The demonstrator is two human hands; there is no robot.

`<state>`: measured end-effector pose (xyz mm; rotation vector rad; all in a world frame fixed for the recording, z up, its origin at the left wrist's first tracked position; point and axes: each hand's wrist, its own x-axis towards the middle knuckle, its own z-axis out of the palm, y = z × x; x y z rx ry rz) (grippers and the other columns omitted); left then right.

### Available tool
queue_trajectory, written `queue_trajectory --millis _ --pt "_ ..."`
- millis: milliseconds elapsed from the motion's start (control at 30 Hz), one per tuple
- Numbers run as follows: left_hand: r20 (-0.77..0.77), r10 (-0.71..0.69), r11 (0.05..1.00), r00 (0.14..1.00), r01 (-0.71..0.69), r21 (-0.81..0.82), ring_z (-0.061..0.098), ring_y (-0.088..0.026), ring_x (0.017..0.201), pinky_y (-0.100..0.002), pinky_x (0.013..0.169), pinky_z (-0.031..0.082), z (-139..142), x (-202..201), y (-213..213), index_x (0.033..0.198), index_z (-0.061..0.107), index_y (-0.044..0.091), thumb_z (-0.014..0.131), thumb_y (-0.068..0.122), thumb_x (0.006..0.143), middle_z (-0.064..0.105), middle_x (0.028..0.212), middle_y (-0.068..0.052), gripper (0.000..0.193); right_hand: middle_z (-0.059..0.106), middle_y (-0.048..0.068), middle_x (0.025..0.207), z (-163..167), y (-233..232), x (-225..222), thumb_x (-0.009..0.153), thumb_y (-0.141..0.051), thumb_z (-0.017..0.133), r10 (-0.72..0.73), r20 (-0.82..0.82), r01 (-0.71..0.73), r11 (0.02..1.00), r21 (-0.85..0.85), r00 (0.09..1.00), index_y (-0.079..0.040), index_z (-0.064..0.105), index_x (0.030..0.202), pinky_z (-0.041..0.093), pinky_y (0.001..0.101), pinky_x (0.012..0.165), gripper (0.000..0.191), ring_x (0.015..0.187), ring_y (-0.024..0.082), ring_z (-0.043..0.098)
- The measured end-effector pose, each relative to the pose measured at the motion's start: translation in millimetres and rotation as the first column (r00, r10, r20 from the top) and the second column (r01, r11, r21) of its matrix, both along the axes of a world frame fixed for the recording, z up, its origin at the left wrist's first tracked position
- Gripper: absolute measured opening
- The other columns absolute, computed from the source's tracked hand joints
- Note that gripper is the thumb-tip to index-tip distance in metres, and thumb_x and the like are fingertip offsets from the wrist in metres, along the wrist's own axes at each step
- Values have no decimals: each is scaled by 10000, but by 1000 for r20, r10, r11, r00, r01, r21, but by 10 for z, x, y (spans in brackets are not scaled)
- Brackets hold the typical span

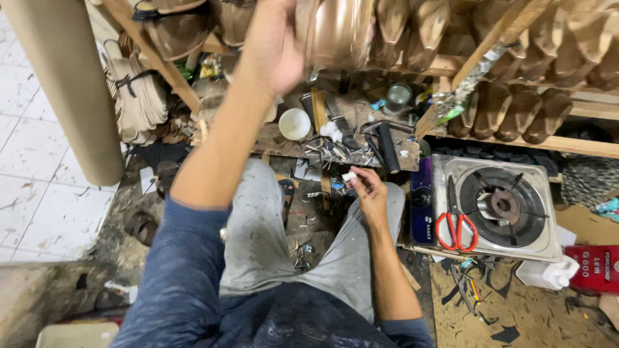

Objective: The person repeatedly wipes the exterior of a gold-colored shoe with a white cloth, dipping the cloth into a container of liquid between wipes. The person handles multiple shoes one at a time, wiping each shoe's surface and placing it back on a nearby shelf.

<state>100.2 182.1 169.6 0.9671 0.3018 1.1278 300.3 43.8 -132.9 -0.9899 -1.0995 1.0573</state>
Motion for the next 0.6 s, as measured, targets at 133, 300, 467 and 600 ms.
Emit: queue_trajectory --millis 133,300,467,600 --pt "108 -134 990 985 137 -23 663 -360 1165 -555 958 613 -952 -398 -1042 1549 408 -32 705 443 1018 649 1318 -239 771 717 77 1054 -65 24 -12 946 -2 710 -28 96 28 1000 -6 995 16 714 1189 560 258 786 244 878 147 702" --pt "190 -45 979 981 82 -188 654 -383 1228 -604 908 619 -1565 -829 -1780 1610 269 92 758 478 927 588 1406 -211 925 734 100 1002 55 15 -128 925 21 735 -19 -119 12 998 -57 993 32 706 1159 597 311 829 236 854 182 713" --pt "239 35 970 970 24 -242 648 -362 1258 -608 903 618 -1713 -1094 -2115 1653 252 111 717 492 975 542 1479 -214 906 734 125 1113 794 -25 -407 983 23 763 59 -245 -32 993 114 968 23 676 1247 607 339 895 279 967 193 703" --pt "209 50 964 977 7 -265 644 -373 1235 -602 881 618 -1779 -1225 -2233 1655 244 131 715 489 983 529 1483 -211 895 700 108 1188 1510 -275 -742 1019 70 784 185 -195 -121 947 298 963 31 666 1251 640 341 918 263 1041 183 711"
